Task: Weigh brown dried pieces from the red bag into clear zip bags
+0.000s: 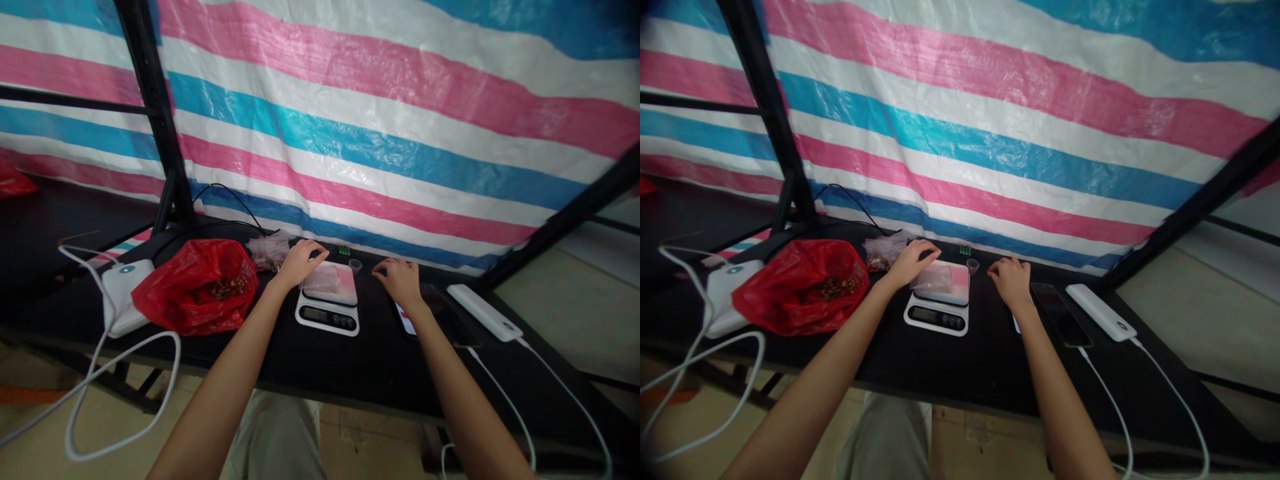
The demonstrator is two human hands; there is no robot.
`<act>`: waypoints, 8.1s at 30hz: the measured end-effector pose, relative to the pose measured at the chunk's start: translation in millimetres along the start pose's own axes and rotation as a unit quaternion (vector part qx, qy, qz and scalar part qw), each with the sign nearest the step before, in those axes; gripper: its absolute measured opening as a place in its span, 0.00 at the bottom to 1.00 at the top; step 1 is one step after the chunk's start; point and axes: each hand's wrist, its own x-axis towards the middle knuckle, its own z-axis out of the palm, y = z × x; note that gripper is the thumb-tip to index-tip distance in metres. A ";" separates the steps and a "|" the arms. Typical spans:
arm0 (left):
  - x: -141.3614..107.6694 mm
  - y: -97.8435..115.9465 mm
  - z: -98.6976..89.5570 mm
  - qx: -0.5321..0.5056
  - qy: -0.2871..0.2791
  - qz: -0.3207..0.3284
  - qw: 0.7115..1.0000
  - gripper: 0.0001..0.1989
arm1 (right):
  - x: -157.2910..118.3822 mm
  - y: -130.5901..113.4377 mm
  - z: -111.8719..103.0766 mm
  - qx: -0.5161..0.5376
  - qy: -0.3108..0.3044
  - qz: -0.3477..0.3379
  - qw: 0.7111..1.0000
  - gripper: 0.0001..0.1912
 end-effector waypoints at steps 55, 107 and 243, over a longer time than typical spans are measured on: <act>-3.2 23.5 6.7 -0.244 -0.046 -0.063 0.967 0.21 | 8.9 -58.2 -14.4 0.393 0.216 -0.114 0.886 0.17; -104.6 43.1 -119.2 0.182 0.062 -0.011 0.981 0.13 | 0.7 -143.1 -29.7 0.300 0.195 -0.223 0.907 0.19; 4.5 11.6 11.2 -0.462 -0.020 -0.081 0.883 0.31 | 7.9 -60.5 9.3 0.722 0.112 0.069 0.679 0.24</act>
